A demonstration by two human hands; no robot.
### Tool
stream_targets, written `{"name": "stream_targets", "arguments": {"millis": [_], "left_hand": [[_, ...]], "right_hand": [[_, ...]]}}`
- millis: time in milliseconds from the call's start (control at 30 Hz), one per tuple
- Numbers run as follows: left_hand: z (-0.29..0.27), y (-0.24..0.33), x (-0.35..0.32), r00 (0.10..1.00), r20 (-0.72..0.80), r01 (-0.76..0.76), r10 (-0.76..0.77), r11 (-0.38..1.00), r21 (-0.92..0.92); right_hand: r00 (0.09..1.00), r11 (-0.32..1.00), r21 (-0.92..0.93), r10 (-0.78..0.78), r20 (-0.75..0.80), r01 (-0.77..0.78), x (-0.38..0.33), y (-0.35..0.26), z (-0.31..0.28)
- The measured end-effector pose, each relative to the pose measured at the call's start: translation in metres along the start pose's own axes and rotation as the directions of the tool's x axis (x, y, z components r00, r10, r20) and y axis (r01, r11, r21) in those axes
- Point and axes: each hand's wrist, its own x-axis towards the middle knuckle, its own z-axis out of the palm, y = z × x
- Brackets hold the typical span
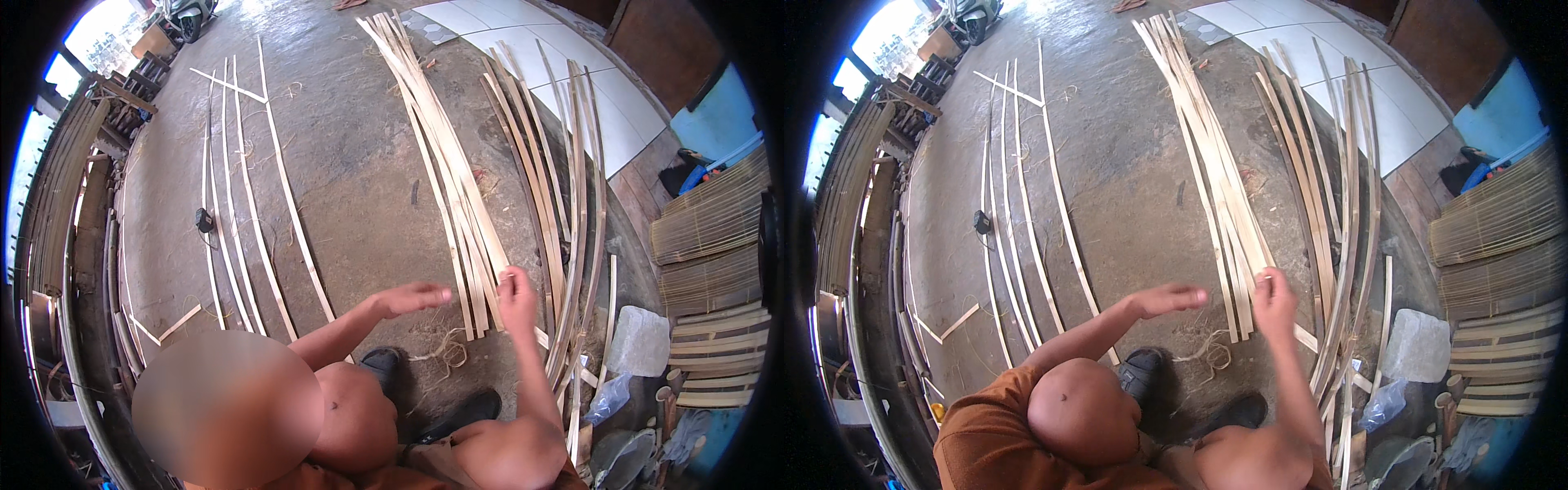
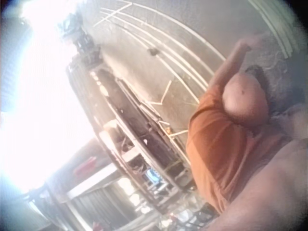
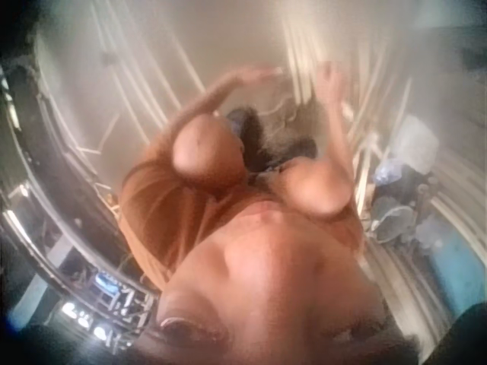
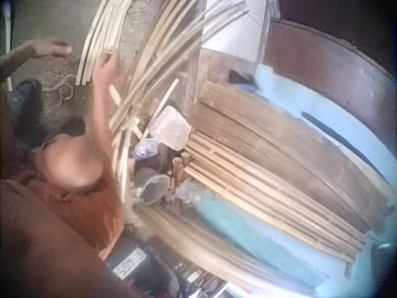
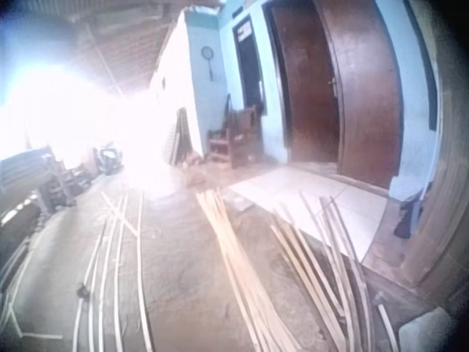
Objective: The person sits on the floor and arranges long thin bamboo strips into parallel rows, then stands and places a bundle of strips onto a rack. The person handles the strips by hand without using tools.
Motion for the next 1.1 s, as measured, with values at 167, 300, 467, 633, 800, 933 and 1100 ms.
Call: {"name": "stream_targets", "arguments": {"millis": [167,300,467,633,800,933,1100], "left_hand": [[-0.006,0.03,0.001,0.918,-0.392,-0.295,0.059,0.762,-0.576],[-0.017,-0.003,0.022,0.735,-0.671,-0.455,-0.096,0.663,-0.594],[-0.049,-0.046,0.03,0.577,-0.744,-0.444,-0.337,0.635,-0.632],[-0.049,-0.055,0.044,0.318,-0.913,-0.431,-0.257,0.819,-0.38],[-0.067,-0.063,0.05,0.378,-0.907,-0.588,-0.186,0.708,-0.39],[-0.082,-0.064,0.053,0.532,-0.789,-0.544,-0.308,0.589,-0.597],[-0.097,-0.082,0.046,0.359,-0.893,-0.447,-0.27,0.791,-0.419]], "right_hand": [[0.909,0.969,0.017,0.227,0.348,-0.248,-0.047,-0.03,0.075],[0.897,0.999,0.003,0.03,0.441,-0.035,-0.045,-0.031,0.093],[0.979,0.805,-0.576,-0.029,0.203,0.143,-0.018,0.017,0.076],[0.942,0.782,-0.62,0.249,0.226,-0.058,-0.016,0.068,0.052],[0.99,0.783,-0.621,0.06,0.127,0.032,-0.012,0.07,0.04],[0.958,0.719,-0.694,0.229,0.172,-0.047,0.007,0.043,0.03],[0.984,0.873,-0.468,-0.066,0.163,0.136,-0.002,-0.015,0.036]]}}
